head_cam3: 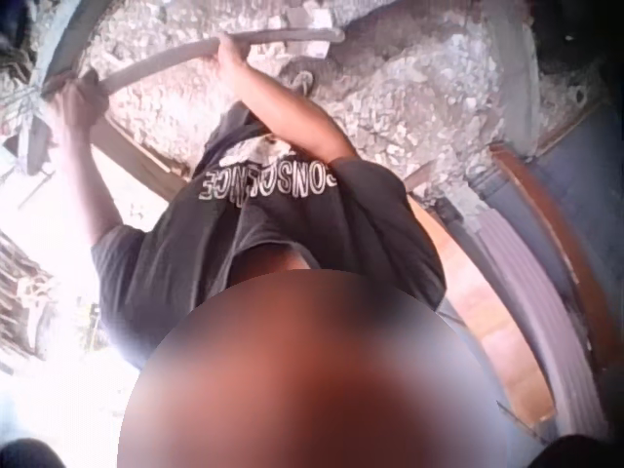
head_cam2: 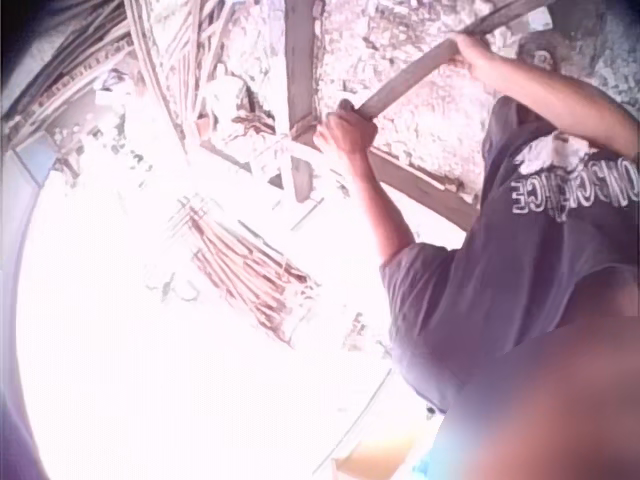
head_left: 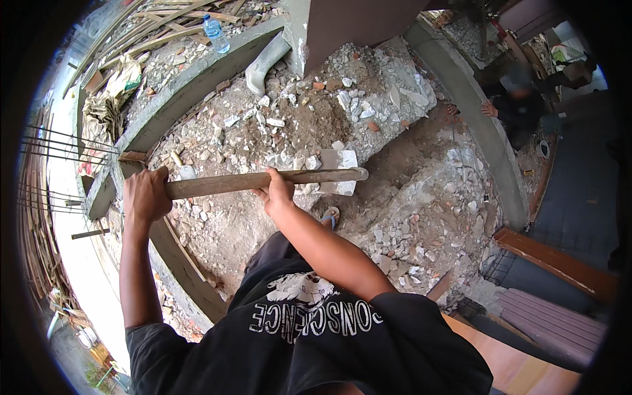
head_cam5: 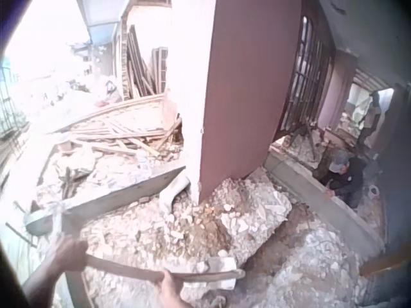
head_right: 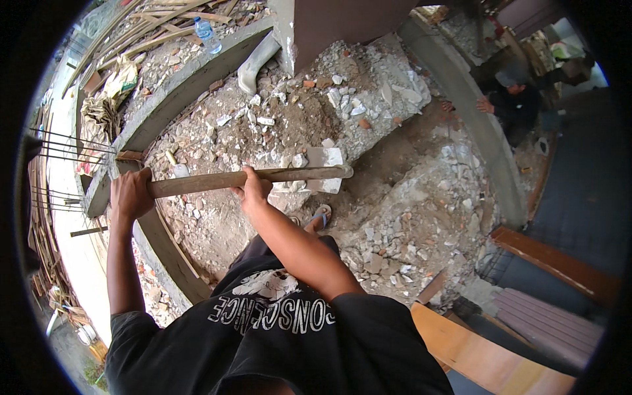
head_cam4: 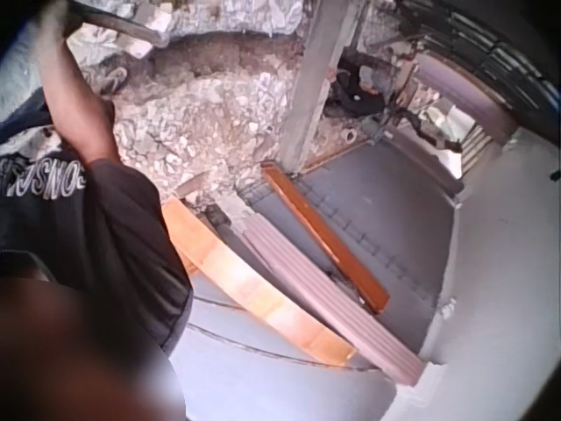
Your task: The person uses a pickaxe to break up a concrete floor, repeatedly striking and prying at the surface to create a trench. The person then places a long white pipe into the trench.
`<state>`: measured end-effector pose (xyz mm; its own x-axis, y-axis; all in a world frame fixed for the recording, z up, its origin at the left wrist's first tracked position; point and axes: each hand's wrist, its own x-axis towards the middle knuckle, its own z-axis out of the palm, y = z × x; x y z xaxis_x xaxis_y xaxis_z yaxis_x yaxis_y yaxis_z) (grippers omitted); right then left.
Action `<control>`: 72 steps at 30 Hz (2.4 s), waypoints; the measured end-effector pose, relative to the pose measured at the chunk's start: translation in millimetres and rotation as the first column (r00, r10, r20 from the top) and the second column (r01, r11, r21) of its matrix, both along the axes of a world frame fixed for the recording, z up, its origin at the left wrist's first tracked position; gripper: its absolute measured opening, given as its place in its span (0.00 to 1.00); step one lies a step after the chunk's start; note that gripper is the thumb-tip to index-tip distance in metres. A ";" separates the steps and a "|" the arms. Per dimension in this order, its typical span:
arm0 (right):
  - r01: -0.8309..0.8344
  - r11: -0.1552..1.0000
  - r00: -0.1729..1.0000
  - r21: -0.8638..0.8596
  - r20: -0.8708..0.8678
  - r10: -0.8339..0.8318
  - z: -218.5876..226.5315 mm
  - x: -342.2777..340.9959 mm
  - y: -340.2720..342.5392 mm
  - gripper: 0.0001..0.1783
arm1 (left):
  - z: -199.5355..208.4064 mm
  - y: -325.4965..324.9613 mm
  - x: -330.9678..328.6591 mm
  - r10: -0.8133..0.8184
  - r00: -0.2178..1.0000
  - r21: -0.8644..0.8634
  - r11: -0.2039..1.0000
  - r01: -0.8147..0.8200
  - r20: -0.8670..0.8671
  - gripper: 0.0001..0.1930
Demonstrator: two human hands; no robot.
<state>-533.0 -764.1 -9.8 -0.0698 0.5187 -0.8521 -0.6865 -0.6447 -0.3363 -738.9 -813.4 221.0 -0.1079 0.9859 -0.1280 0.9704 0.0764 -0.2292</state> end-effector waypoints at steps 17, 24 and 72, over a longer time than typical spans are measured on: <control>-0.609 0.600 0.322 -0.519 0.530 0.784 32.9 484.5 66.9 0.09 | -314.8 -392.7 86.8 0.931 0.318 -0.901 0.284 -0.328 0.178 0.22; -0.567 0.253 -0.072 -0.784 0.353 0.933 20.2 477.3 23.0 0.08 | -334.2 -536.7 163.6 0.922 -0.351 -0.980 -0.191 -0.049 -0.162 0.20; -0.290 0.823 0.712 -0.488 0.465 0.526 -70.0 483.3 -198.6 0.16 | -326.1 -119.2 7.2 0.853 -0.054 -0.819 0.478 -0.318 0.519 0.19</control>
